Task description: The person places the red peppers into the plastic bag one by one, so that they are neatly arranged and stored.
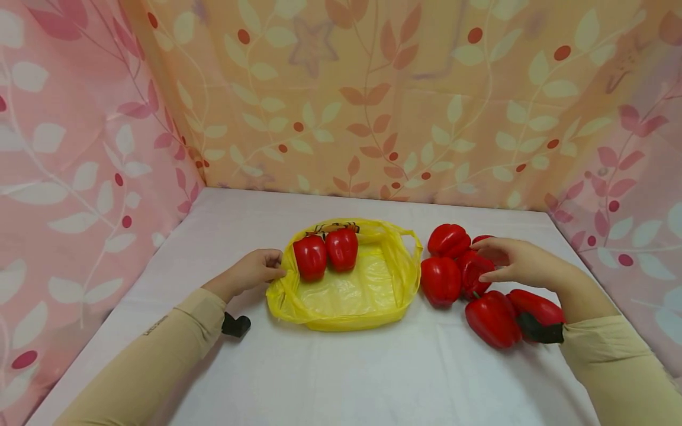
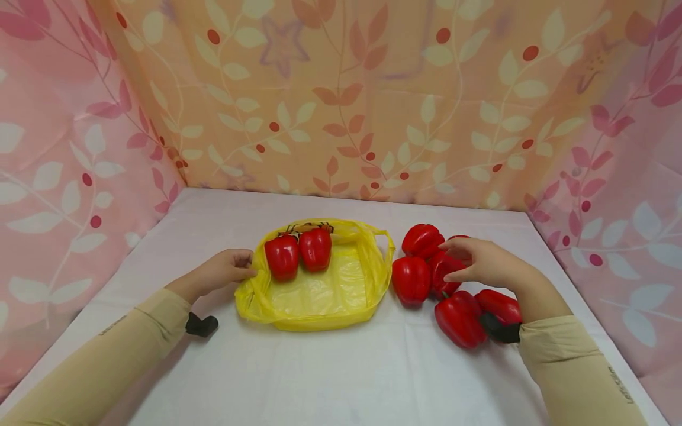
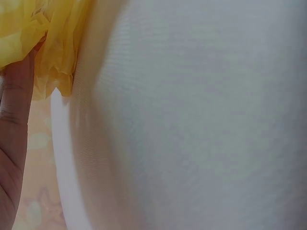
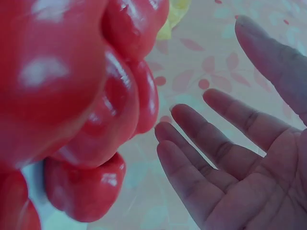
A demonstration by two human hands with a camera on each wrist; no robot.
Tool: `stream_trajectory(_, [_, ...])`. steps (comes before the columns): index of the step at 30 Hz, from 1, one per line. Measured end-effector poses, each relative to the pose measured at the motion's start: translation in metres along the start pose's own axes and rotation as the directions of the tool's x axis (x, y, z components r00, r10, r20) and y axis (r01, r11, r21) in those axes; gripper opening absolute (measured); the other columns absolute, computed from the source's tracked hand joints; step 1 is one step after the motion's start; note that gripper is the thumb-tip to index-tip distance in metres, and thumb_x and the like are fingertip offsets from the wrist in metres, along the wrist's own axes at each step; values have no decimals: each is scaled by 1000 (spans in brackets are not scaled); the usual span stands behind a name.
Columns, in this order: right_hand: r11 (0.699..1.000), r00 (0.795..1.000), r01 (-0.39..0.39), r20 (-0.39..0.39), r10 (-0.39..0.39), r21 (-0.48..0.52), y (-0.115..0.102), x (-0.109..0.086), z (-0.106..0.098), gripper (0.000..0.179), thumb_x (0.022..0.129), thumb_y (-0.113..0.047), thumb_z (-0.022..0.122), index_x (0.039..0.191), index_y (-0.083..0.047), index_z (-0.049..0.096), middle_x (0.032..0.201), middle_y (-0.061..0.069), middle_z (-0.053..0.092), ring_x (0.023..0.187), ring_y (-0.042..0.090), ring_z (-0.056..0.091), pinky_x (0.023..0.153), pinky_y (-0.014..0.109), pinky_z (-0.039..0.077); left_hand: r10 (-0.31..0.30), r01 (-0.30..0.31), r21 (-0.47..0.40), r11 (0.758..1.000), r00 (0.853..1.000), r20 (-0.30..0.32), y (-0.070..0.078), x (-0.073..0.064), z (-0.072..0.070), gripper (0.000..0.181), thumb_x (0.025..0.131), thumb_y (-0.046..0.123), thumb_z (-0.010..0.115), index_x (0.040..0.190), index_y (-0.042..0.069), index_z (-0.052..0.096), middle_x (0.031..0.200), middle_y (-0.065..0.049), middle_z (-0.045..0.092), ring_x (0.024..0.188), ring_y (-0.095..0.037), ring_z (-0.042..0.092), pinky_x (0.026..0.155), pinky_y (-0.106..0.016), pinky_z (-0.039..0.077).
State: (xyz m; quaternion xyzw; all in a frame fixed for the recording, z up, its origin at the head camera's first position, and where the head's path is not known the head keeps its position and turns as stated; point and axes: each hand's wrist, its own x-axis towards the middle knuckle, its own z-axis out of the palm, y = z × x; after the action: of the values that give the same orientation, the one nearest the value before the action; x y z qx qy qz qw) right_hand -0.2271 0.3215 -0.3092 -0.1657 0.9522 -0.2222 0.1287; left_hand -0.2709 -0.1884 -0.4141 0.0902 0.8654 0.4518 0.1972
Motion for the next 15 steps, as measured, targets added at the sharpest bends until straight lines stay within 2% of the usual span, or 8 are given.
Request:
stream_trajectory(10, [994, 995, -12, 99, 1, 111, 16, -15, 7, 53, 75, -30, 74, 117, -6, 52, 111, 14, 58, 105, 39, 53, 78, 42, 51, 8, -8, -11, 1000, 1000, 5, -4, 2, 1, 13, 86, 16, 63, 95, 7, 58, 83, -8, 57, 78, -21, 52, 70, -28, 48])
stream_trajectory(15, [985, 989, -20, 148, -6, 172, 21, -17, 12, 51, 75, -27, 74, 116, -7, 52, 112, 13, 57, 106, 39, 52, 76, 39, 52, 17, -17, -9, 1000, 1000, 7, -3, 0, 1, 14, 86, 17, 63, 95, 7, 58, 83, -8, 56, 77, -21, 52, 69, -28, 47])
